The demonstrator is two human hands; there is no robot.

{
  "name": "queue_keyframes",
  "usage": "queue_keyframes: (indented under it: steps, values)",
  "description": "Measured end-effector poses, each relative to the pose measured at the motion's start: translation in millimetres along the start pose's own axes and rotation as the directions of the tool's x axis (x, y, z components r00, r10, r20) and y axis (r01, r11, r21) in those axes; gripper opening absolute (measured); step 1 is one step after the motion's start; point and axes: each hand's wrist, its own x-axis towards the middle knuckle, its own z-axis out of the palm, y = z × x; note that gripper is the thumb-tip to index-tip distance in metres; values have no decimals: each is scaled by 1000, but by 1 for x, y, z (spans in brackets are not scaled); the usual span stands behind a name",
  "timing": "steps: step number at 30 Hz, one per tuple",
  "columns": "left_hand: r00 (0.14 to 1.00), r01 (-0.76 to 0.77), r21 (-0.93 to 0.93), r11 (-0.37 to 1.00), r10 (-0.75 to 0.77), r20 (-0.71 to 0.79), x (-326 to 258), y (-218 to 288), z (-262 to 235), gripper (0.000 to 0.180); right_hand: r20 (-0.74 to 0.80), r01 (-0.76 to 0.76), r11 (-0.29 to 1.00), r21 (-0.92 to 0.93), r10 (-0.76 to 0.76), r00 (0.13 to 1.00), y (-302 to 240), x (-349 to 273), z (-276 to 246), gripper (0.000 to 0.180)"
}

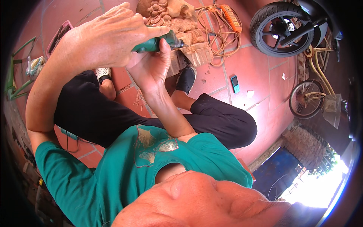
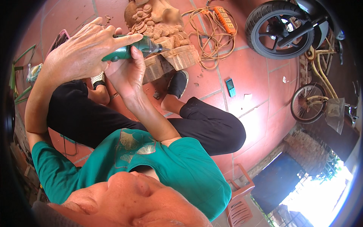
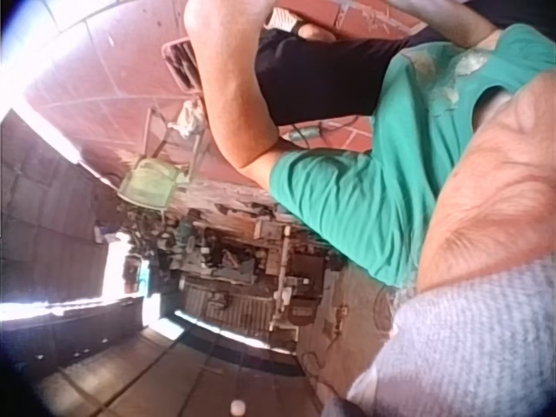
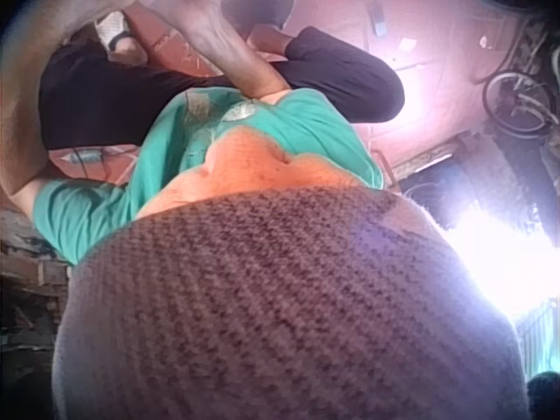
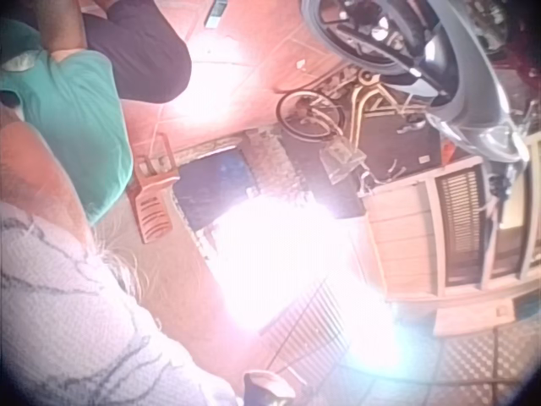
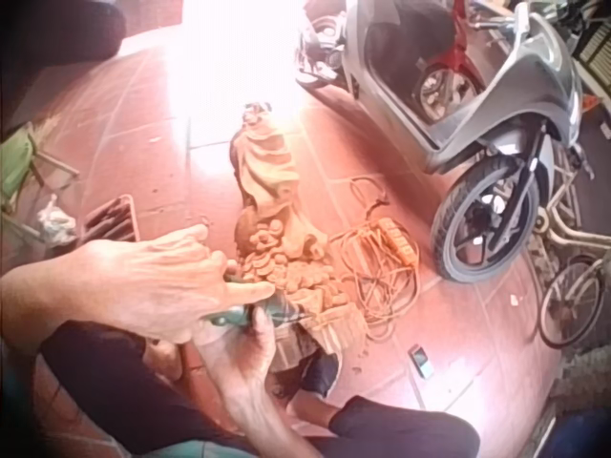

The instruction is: The person uses a handheld rotary carving tool to shape and detail a wooden sculpture. They hold the tool with both hands and work on the intricate surface of the wood, which is mounted on a stand.

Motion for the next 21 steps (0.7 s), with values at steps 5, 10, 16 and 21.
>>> queue_keyframes:
  steps: [5, 10, 16, 21]
  values:
    - [999, -24, -80, 997, 21, -45, -9, -7, 7, 87, 14, -2, 1000, -27, 2, 1000, 4, 1, 1, 58]
    - [998, -23, -51, 998, 20, -59, -12, -8, 13, 89, 15, -12, 1000, -17, 12, 1000, 7, 2, -3, 63]
    - [1000, -12, -51, 999, 11, -22, -16, -11, 10, 88, 0, -14, 1000, -28, 14, 1000, 12, 1, -5, 63]
    - [983, 83, -73, 994, -69, 168, -14, -15, 7, 86, 21, -27, 998, -50, 28, 999, 13, 3, -15, 68]
